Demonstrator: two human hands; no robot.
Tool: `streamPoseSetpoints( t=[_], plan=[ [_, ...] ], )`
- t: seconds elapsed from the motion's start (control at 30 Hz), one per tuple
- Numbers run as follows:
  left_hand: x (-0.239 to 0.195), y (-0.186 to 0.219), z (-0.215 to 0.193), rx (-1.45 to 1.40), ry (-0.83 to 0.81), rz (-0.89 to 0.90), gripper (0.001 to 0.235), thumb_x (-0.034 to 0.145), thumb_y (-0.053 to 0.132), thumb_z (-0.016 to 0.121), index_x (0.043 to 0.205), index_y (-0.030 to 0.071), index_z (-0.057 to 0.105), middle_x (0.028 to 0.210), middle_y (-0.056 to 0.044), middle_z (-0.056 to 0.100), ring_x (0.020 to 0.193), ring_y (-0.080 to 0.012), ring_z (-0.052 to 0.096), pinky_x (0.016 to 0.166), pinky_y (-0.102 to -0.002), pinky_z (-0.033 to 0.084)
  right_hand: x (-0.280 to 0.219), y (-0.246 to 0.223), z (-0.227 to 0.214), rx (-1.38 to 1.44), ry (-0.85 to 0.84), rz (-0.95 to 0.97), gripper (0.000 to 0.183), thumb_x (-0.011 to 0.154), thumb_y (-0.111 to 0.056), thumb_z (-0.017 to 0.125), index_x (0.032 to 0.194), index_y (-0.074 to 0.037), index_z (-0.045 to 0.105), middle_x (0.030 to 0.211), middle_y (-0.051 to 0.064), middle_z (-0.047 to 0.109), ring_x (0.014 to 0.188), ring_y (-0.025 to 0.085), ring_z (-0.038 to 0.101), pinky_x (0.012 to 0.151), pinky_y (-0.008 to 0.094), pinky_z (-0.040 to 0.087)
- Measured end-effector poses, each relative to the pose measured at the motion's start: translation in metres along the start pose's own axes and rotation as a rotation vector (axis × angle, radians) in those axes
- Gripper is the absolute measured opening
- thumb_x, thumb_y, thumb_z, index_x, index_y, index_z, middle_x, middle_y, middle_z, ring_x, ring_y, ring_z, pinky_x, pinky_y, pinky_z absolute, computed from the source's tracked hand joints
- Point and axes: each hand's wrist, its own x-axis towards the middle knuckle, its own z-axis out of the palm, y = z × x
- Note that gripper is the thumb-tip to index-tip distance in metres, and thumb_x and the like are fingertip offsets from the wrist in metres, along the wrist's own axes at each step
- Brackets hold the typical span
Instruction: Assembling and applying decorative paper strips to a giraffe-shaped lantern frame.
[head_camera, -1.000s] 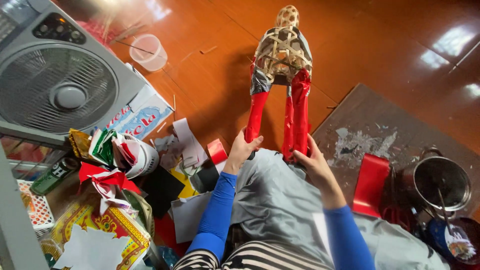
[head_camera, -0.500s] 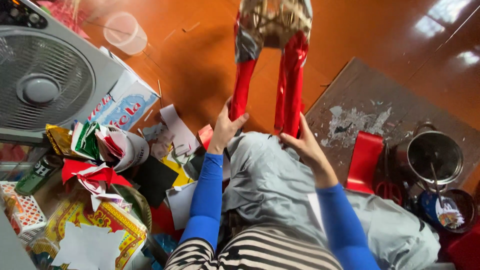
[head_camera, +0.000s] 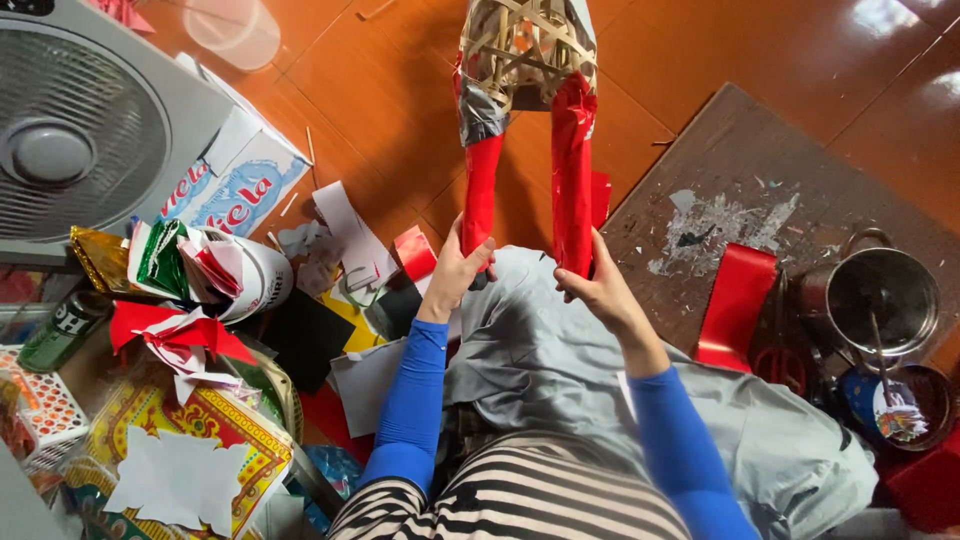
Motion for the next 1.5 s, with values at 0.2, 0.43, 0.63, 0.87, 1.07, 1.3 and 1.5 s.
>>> streamPoseSetpoints(
  t=[0.2, 0.43, 0.63, 0.87, 1.07, 1.3, 1.5],
  plan=[
    [-0.001, 0.001, -0.015, -0.08, -0.069, -0.056, 0.075, 0.096, 0.022, 0.072, 0.157, 0.005, 0.033, 0.086, -0.01, 0.062, 0.065, -0.0186, 0.062, 0.059, -0.033, 0.056, 0.007, 0.018, 0.01, -0.156, 0.053, -0.051, 0.092, 0.088, -0.008, 0.076, 0.162, -0.014, 0.022, 0.109, 0.008, 0.063, 0.081, 0.016, 0.063, 0.061, 0.031, 0.055],
    [-0.005, -0.002, -0.013, -0.011, -0.081, 0.029, 0.088, 0.093, 0.039, 0.074, 0.161, 0.007, 0.028, 0.11, -0.011, 0.062, 0.088, -0.0174, 0.067, 0.072, -0.034, 0.06, -0.009, 0.013, -0.005, -0.091, -0.01, -0.051, 0.089, 0.092, -0.009, 0.067, 0.164, -0.018, 0.015, 0.118, 0.011, 0.064, 0.093, 0.018, 0.068, 0.074, 0.033, 0.059],
    [-0.006, -0.041, -0.032, -0.081, 0.12, -0.066, 0.067, 0.098, 0.056, 0.059, 0.143, 0.007, 0.047, 0.107, -0.006, 0.067, 0.082, -0.0152, 0.067, 0.069, -0.03, 0.055, -0.049, 0.051, -0.059, -0.162, -0.04, -0.02, 0.079, 0.1, -0.021, 0.057, 0.166, -0.019, 0.014, 0.135, 0.013, 0.063, 0.109, 0.021, 0.067, 0.089, 0.036, 0.057],
    [-0.045, -0.108, -0.028, 0.026, -0.366, -0.421, 0.018, 0.1, 0.013, 0.065, 0.11, -0.001, 0.067, 0.087, -0.014, 0.073, 0.075, -0.0234, 0.074, 0.064, -0.037, 0.064, -0.169, 0.075, -0.112, -1.252, 0.115, 0.849, 0.076, 0.093, -0.048, 0.068, 0.157, -0.023, 0.037, 0.137, 0.017, 0.066, 0.118, 0.033, 0.072, 0.098, 0.047, 0.059],
    [-0.084, -0.138, 0.101, 0.591, -1.043, -0.117, 0.048, 0.1, 0.035, 0.067, 0.136, 0.005, 0.062, 0.123, -0.013, 0.072, 0.108, -0.022, 0.068, 0.095, -0.035, 0.054, -0.223, 0.152, -0.108, -1.339, -0.036, 0.378, 0.058, 0.084, -0.034, 0.07, 0.138, -0.022, 0.054, 0.119, 0.013, 0.072, 0.111, 0.034, 0.069, 0.094, 0.047, 0.056],
    [-0.093, -0.133, 0.142, 0.812, -1.338, -0.465, 0.059, 0.094, 0.052, 0.057, 0.139, 0.014, 0.063, 0.11, -0.02, 0.078, 0.091, -0.0306, 0.074, 0.082, -0.042, 0.059, -0.223, 0.154, -0.093, -0.903, 0.314, 0.414, 0.063, 0.087, -0.013, 0.061, 0.148, -0.018, 0.049, 0.098, 0.022, 0.077, 0.092, 0.039, 0.074, 0.082, 0.047, 0.057],
    [-0.058, -0.157, 0.154, 0.787, -0.706, 0.74, 0.076, 0.078, 0.039, 0.088, 0.134, -0.004, 0.061, 0.123, -0.028, 0.067, 0.108, -0.0382, 0.065, 0.09, -0.042, 0.054, -0.182, 0.134, -0.105, -0.958, 0.276, 0.075, 0.025, 0.092, -0.023, 0.065, 0.114, -0.018, 0.077, 0.103, 0.018, 0.08, 0.097, 0.035, 0.076, 0.082, 0.042, 0.059]
  ],
)
